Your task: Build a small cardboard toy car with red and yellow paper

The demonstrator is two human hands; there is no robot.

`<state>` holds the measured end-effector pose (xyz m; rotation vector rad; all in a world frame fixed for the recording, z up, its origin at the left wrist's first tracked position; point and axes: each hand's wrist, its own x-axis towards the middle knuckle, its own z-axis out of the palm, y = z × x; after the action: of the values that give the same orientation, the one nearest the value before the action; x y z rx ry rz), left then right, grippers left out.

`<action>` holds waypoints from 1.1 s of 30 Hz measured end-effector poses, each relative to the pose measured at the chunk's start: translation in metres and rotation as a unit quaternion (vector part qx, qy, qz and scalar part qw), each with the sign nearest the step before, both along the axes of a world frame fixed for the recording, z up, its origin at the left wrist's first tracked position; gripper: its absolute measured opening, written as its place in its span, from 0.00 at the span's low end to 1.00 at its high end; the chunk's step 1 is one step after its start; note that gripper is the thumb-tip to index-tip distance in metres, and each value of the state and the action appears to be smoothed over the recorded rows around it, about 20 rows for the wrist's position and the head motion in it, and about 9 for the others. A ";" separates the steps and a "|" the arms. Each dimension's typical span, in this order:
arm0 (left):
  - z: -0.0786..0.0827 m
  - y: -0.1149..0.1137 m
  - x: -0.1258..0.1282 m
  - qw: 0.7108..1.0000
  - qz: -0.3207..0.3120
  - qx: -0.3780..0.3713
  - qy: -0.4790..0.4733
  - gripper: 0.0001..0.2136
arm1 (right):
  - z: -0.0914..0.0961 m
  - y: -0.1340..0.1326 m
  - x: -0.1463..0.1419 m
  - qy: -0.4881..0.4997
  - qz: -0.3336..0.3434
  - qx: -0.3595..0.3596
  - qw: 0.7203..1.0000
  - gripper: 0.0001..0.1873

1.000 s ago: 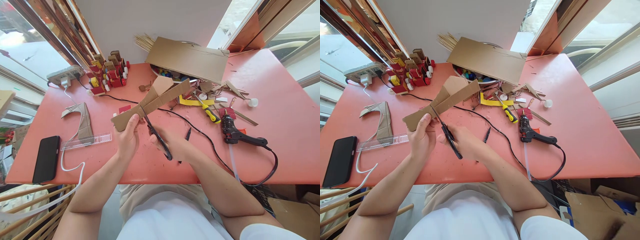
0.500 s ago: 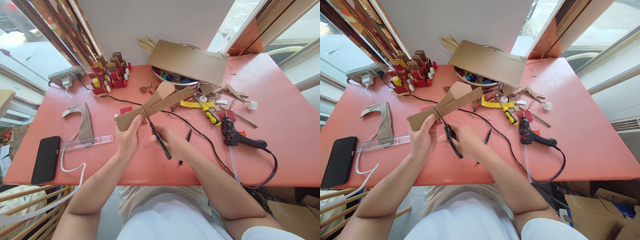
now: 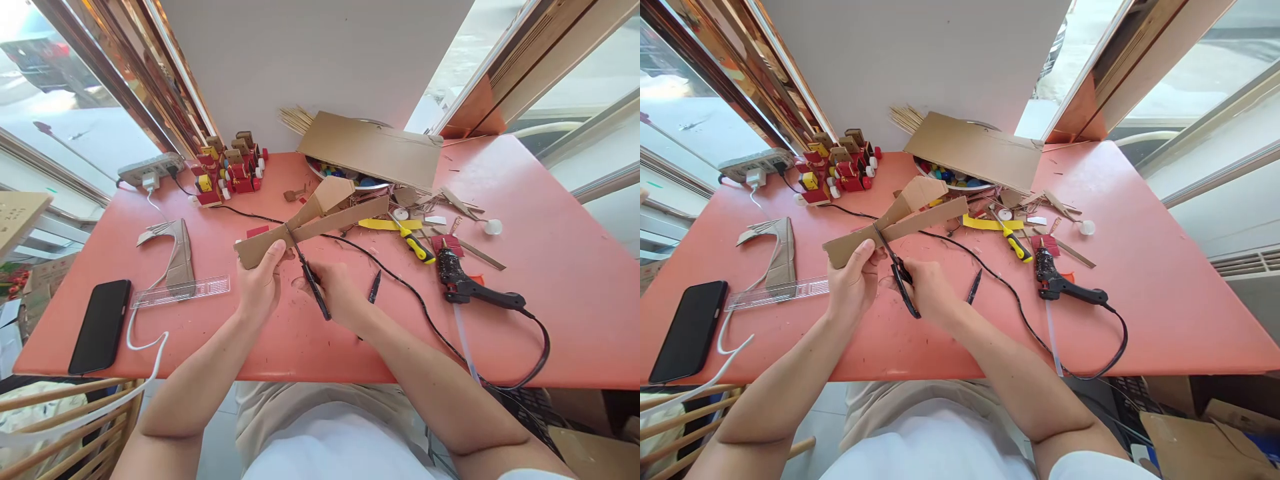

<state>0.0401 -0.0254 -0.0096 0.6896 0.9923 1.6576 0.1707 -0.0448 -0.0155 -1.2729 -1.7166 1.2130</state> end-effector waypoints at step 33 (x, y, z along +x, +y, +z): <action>0.015 0.049 -0.021 1.000 -0.012 -0.003 -0.005 0.14 | 0.027 0.018 0.047 0.325 -0.122 0.133 0.928 0.43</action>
<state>0.0195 0.0231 0.0052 0.6851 0.9786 1.6352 0.2176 -0.0273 0.0119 -0.7675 -1.1462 1.0513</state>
